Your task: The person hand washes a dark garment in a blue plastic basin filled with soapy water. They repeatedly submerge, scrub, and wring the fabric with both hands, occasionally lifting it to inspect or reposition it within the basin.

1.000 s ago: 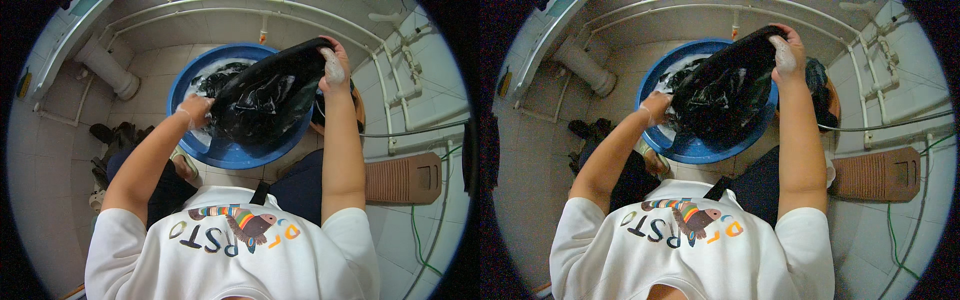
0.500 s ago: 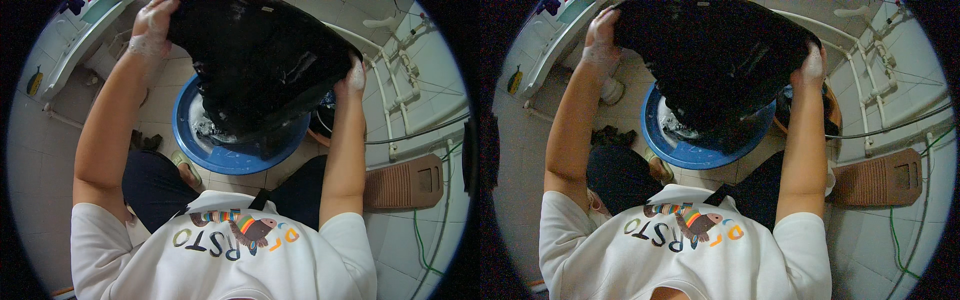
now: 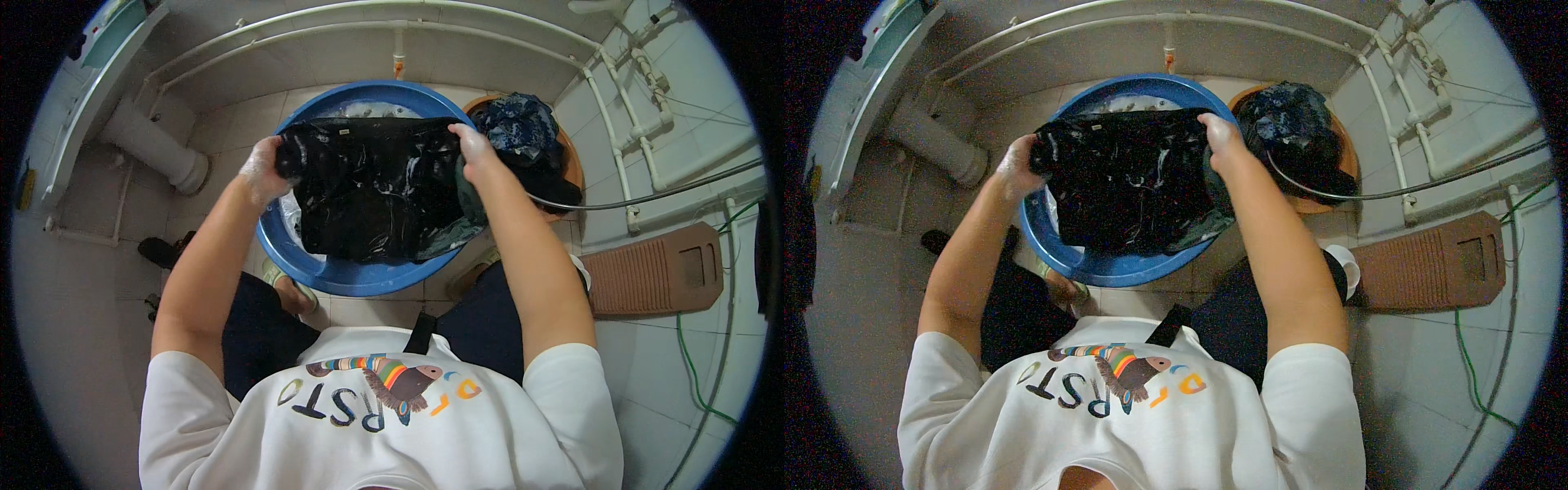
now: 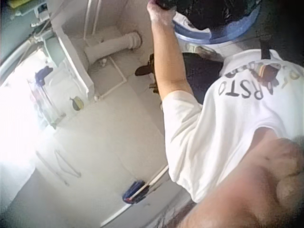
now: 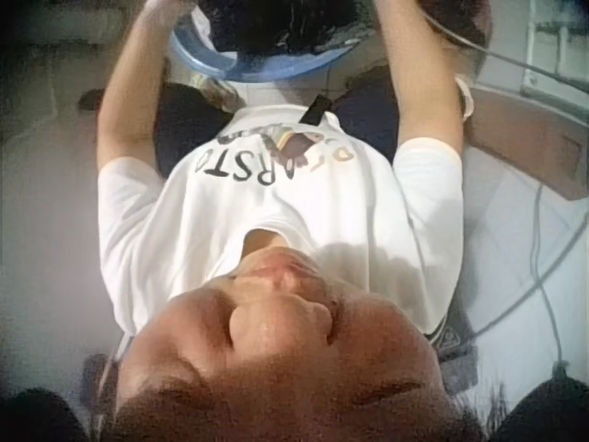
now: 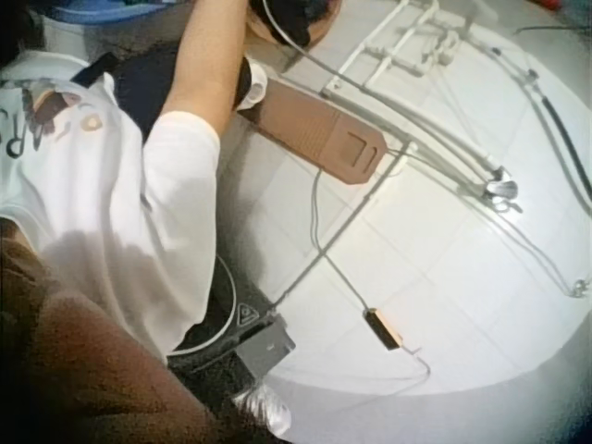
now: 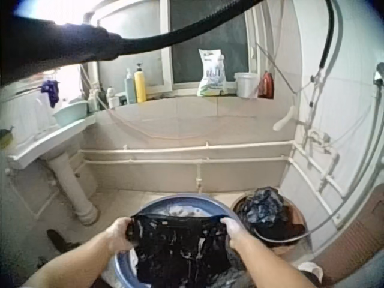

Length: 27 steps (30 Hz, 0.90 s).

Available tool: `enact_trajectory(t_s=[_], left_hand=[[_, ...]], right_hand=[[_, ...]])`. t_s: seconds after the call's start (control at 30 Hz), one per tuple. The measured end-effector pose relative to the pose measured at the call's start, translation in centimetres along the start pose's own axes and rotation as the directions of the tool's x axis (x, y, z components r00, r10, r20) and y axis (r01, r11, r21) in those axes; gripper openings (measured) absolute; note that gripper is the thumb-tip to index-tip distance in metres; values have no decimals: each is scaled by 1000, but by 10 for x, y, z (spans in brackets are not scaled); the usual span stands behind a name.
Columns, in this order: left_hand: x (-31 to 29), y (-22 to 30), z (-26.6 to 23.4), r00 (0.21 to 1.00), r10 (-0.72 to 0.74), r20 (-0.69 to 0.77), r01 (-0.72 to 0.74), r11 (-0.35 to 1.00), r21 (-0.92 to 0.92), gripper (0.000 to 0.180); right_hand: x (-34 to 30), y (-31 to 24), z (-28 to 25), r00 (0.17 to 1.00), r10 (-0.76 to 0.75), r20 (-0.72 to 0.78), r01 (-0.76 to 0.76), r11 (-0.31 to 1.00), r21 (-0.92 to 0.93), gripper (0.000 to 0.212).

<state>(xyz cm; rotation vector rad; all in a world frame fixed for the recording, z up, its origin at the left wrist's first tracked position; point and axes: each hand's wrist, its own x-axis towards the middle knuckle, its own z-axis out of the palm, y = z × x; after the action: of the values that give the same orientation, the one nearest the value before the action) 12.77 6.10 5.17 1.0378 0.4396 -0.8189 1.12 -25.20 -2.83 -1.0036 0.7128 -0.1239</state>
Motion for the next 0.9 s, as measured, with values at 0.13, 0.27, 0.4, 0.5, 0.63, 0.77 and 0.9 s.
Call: enact_trajectory(t_s=[0.13, 0.27, 0.4, 0.5, 0.63, 0.77, 0.9], left_hand=[[48, -31, 32, 991, 126, -31, -117, 970, 214, 37], [92, -79, 45, 638, 496, 590, -317, -529, 787, 39], [116, -106, 45, 886, 138, 443, -292, -578, 762, 56], [130, -104, 52, 953, 68, 295, -179, -661, 729, 63], [169, -105, 35, 977, 84, 195, -67, -748, 661, 70], [220, -97, 3, 988, 124, -90, 138, -465, 874, 53], [205, -82, 9, 977, 204, -54, 135, -407, 904, 36]], right_hand=[[-9, 19, 37, 911, -330, -246, 224, 899, -378, 43], [16, 52, 47, 888, -460, -9, 172, 350, -921, 43], [23, 92, 51, 965, -261, 9, 45, 132, -990, 50], [46, 100, 41, 987, -64, -144, -114, 340, -933, 50], [90, 126, 17, 993, 119, -23, -30, 52, -998, 40], [116, 150, -8, 993, 4, -116, -116, 44, -992, 31], [137, 149, -4, 969, -27, -245, -236, 196, -952, 28]])
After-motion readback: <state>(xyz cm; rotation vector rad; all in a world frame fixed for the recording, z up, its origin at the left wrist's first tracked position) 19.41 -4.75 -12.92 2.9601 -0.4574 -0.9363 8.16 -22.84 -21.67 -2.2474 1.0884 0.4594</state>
